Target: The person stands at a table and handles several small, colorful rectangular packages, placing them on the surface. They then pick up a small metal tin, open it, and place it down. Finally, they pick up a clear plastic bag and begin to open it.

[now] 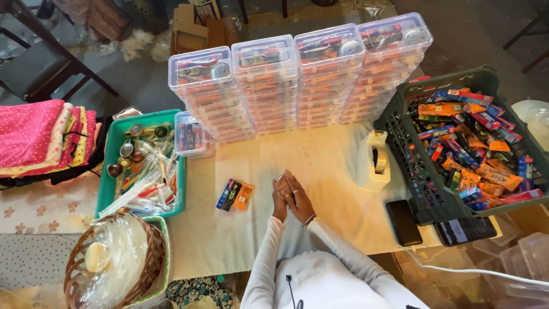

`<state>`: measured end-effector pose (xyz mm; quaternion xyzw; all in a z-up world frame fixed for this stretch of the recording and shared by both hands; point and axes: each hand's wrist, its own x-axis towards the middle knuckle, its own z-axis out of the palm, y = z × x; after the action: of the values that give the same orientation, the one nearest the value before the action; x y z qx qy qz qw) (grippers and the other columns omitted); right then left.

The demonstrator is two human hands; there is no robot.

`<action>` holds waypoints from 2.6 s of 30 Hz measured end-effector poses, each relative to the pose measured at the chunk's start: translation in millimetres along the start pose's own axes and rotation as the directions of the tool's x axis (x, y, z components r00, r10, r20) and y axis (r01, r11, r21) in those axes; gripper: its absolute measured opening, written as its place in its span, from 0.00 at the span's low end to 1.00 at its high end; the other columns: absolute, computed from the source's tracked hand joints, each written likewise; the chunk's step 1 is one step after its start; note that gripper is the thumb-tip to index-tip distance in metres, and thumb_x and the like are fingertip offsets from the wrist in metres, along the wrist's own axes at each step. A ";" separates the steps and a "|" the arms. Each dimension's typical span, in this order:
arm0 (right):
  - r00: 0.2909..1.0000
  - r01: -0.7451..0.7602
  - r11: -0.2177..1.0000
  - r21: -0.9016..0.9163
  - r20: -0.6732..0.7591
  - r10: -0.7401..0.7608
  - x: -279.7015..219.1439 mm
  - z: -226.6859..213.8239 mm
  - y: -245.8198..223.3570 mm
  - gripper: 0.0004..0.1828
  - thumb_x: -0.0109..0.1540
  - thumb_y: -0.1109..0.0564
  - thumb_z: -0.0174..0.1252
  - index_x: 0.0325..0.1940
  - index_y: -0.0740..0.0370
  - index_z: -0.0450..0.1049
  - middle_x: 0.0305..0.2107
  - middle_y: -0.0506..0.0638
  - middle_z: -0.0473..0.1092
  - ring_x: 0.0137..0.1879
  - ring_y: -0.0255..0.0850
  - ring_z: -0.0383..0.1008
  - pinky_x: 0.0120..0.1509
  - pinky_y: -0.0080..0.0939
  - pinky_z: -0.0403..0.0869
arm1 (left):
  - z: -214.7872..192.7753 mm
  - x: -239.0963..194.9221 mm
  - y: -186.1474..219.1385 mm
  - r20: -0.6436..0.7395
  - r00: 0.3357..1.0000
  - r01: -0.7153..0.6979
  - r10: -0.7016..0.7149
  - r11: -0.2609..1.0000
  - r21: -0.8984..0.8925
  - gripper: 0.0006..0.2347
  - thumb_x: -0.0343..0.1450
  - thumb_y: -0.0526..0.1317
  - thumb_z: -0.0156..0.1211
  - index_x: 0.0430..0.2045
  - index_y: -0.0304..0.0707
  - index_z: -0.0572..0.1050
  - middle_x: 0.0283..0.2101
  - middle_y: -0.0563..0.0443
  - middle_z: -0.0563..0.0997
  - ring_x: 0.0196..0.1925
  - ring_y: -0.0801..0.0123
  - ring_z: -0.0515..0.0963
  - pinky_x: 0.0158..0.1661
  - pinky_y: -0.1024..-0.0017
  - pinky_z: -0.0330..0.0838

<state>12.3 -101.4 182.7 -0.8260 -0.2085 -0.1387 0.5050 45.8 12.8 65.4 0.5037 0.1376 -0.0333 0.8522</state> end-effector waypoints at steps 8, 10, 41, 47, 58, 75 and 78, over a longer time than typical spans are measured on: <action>0.994 -0.028 0.996 0.088 -0.102 0.037 32.5 -29.5 22.9 0.21 0.70 0.51 0.48 0.64 0.61 0.72 0.61 0.59 0.69 0.67 0.52 0.68 0.70 0.48 0.67 | 27.2 10.7 -14.3 0.148 0.988 -0.096 0.045 0.930 0.356 0.19 0.80 0.49 0.50 0.56 0.31 0.72 0.42 0.45 0.78 0.39 0.66 0.76 0.33 0.73 0.71; 0.976 -0.173 0.934 0.312 -0.070 0.204 29.9 -20.8 49.7 0.21 0.72 0.49 0.47 0.64 0.62 0.73 0.56 0.59 0.72 0.61 0.48 0.71 0.66 0.45 0.71 | 54.2 -16.4 23.0 0.141 0.984 -0.158 0.106 0.887 0.434 0.17 0.78 0.47 0.50 0.57 0.35 0.71 0.43 0.48 0.80 0.40 0.68 0.78 0.33 0.73 0.72; 0.970 -0.021 0.984 0.179 -0.235 0.064 34.8 -45.4 -60.5 0.16 0.72 0.54 0.46 0.55 0.64 0.75 0.54 0.60 0.75 0.59 0.49 0.73 0.63 0.46 0.72 | 22.0 -13.4 -24.7 0.050 0.973 -0.226 0.227 0.875 0.428 0.14 0.81 0.42 0.46 0.53 0.28 0.72 0.45 0.44 0.79 0.46 0.61 0.80 0.43 0.67 0.74; 0.992 0.045 0.989 0.140 -0.122 -0.028 28.8 -43.8 -30.9 0.18 0.71 0.52 0.48 0.58 0.64 0.74 0.54 0.61 0.74 0.60 0.54 0.72 0.64 0.50 0.70 | 43.4 -42.4 9.6 0.090 0.960 -0.279 0.265 0.922 0.266 0.11 0.77 0.35 0.50 0.52 0.29 0.71 0.45 0.49 0.76 0.47 0.67 0.76 0.44 0.70 0.74; 0.872 -0.435 0.708 0.556 0.065 0.485 25.3 -21.2 7.7 0.24 0.75 0.47 0.46 0.64 0.68 0.73 0.43 0.58 0.74 0.45 0.38 0.71 0.53 0.38 0.73 | 59.9 -48.0 24.7 -0.118 0.955 -0.212 0.271 0.905 0.368 0.15 0.72 0.32 0.54 0.53 0.33 0.73 0.47 0.52 0.80 0.44 0.67 0.80 0.42 0.68 0.77; 0.768 -0.516 0.259 0.817 0.307 0.562 29.8 -40.4 24.7 0.26 0.71 0.38 0.47 0.59 0.61 0.71 0.43 0.54 0.73 0.39 0.40 0.75 0.40 0.41 0.76 | 98.1 -92.1 102.6 0.193 0.803 -0.555 0.564 0.590 0.587 0.26 0.64 0.24 0.67 0.59 0.39 0.74 0.61 0.47 0.78 0.61 0.61 0.78 0.59 0.66 0.73; 0.772 -0.501 0.223 0.836 0.315 0.552 33.1 -45.4 12.9 0.28 0.70 0.36 0.46 0.57 0.61 0.72 0.41 0.52 0.76 0.43 0.38 0.77 0.45 0.38 0.76 | 89.2 -79.8 88.9 0.156 0.787 -0.574 0.597 0.616 0.540 0.29 0.64 0.30 0.70 0.62 0.35 0.68 0.62 0.45 0.74 0.63 0.59 0.73 0.60 0.63 0.69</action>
<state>46.7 -140.4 207.7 -0.4476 0.0548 0.1508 0.8797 4.5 -27.5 202.9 0.7482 -0.0336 0.2170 0.6260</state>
